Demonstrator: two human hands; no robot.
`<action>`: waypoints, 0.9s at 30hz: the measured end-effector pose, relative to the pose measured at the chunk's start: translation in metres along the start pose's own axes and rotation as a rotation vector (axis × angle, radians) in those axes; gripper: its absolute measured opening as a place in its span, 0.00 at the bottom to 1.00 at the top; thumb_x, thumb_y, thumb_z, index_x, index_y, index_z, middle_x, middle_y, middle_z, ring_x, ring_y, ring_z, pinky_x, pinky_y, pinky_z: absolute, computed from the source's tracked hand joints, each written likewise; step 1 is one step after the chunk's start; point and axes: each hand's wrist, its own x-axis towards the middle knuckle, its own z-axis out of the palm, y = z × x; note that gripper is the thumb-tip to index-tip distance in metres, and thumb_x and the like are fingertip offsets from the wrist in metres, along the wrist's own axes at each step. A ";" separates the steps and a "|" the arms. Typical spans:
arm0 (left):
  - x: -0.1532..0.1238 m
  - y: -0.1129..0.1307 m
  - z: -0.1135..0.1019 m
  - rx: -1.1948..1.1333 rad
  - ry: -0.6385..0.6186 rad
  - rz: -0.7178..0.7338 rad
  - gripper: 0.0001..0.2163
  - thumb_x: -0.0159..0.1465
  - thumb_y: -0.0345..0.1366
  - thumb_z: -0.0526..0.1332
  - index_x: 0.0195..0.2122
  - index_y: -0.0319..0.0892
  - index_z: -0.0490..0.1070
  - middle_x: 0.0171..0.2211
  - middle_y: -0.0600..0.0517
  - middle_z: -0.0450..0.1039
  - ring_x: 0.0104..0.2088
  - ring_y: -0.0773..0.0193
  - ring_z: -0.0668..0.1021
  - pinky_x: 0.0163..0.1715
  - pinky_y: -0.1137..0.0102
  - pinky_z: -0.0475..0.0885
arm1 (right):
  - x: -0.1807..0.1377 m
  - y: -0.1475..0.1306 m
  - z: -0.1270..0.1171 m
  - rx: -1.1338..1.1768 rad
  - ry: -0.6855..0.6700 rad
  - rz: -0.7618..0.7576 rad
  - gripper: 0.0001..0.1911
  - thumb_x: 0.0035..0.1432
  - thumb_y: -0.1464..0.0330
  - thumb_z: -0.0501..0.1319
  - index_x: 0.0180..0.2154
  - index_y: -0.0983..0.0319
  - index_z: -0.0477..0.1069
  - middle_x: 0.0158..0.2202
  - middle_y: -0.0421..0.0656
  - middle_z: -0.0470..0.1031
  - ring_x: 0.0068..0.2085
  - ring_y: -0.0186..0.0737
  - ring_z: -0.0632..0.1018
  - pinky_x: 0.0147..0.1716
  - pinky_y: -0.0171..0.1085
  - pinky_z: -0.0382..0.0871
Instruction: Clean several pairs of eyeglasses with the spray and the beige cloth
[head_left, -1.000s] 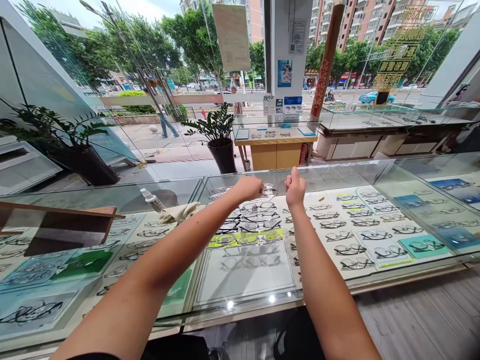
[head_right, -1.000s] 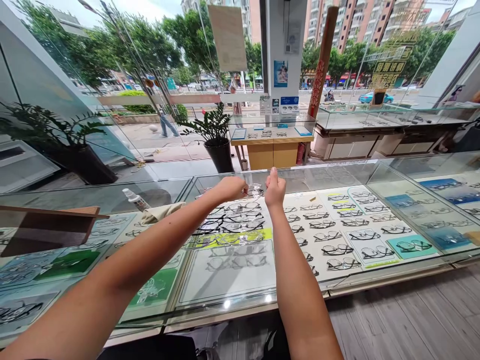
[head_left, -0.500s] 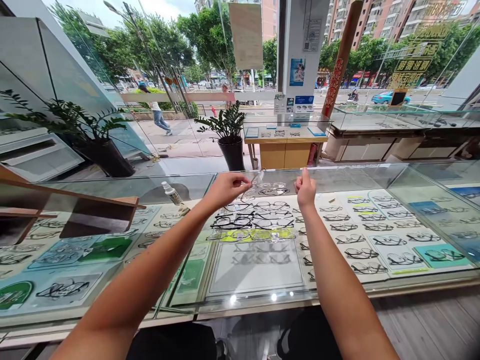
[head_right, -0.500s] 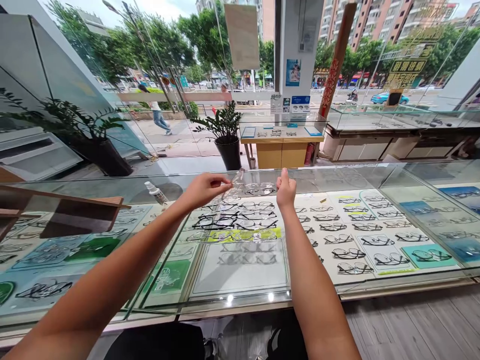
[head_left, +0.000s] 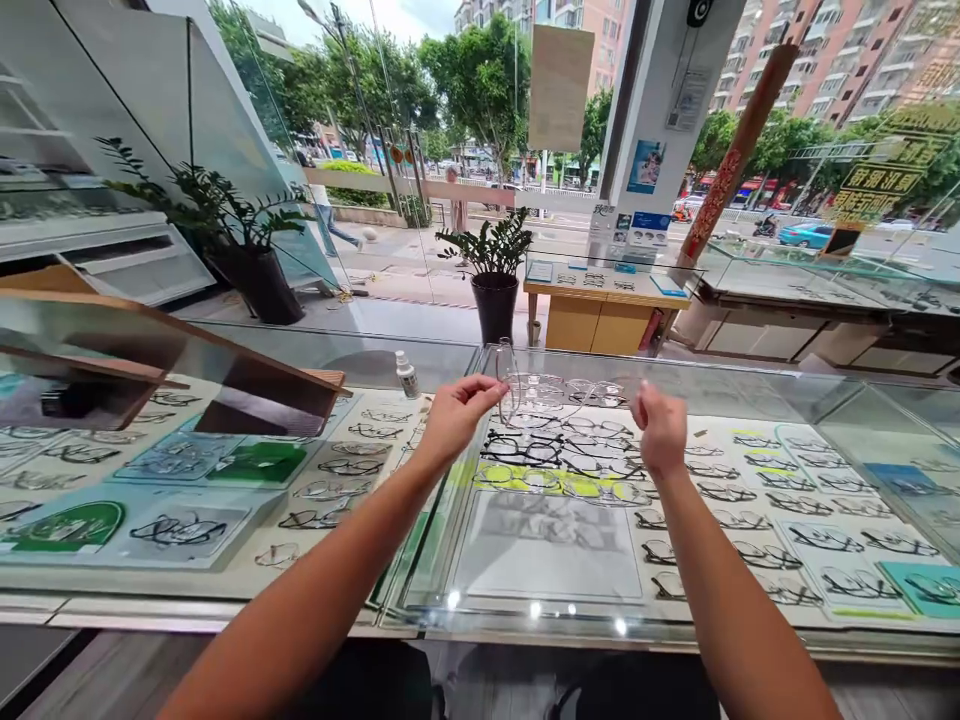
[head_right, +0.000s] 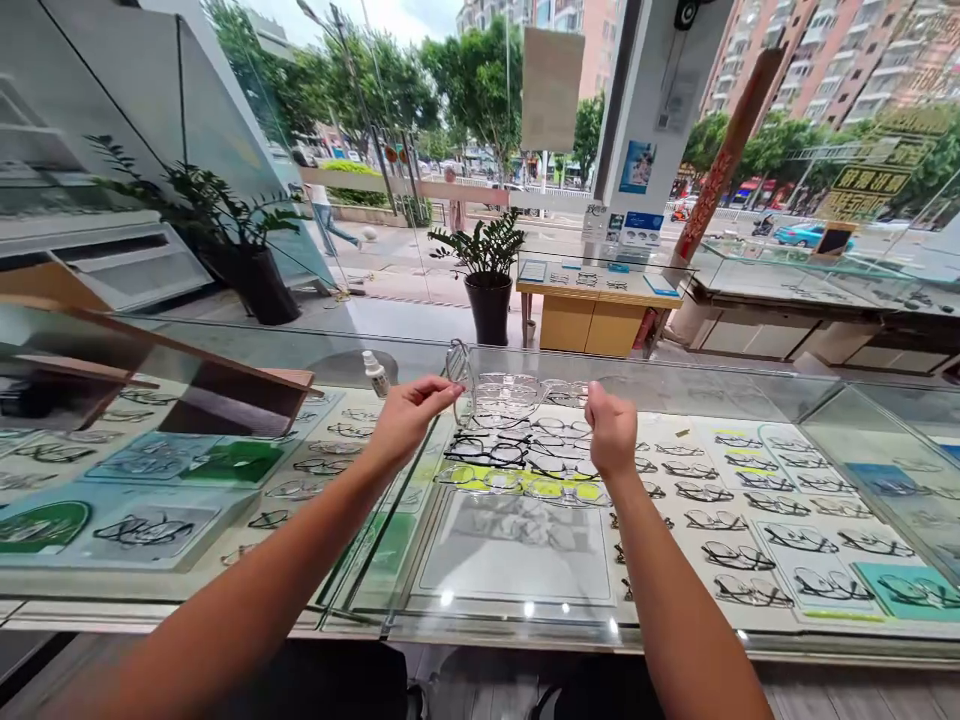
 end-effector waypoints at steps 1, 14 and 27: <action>-0.002 0.000 0.000 0.013 0.009 0.022 0.15 0.58 0.50 0.74 0.31 0.42 0.82 0.26 0.52 0.74 0.29 0.64 0.71 0.32 0.68 0.65 | -0.006 -0.006 0.003 -0.075 0.036 -0.067 0.31 0.72 0.54 0.55 0.18 0.56 0.51 0.18 0.34 0.49 0.23 0.35 0.53 0.26 0.41 0.48; -0.031 0.003 0.020 0.138 0.098 0.368 0.06 0.67 0.41 0.69 0.37 0.46 0.81 0.46 0.47 0.83 0.51 0.55 0.82 0.58 0.56 0.73 | -0.072 -0.032 0.061 -0.378 -0.519 -0.513 0.35 0.70 0.67 0.57 0.74 0.57 0.52 0.74 0.53 0.64 0.70 0.54 0.70 0.65 0.56 0.67; -0.028 0.000 0.018 0.178 0.005 0.403 0.05 0.70 0.40 0.66 0.39 0.47 0.80 0.43 0.48 0.83 0.49 0.55 0.81 0.55 0.58 0.73 | -0.060 -0.029 0.053 -0.456 -0.299 -0.380 0.30 0.72 0.63 0.58 0.71 0.56 0.57 0.77 0.54 0.55 0.75 0.59 0.62 0.68 0.64 0.63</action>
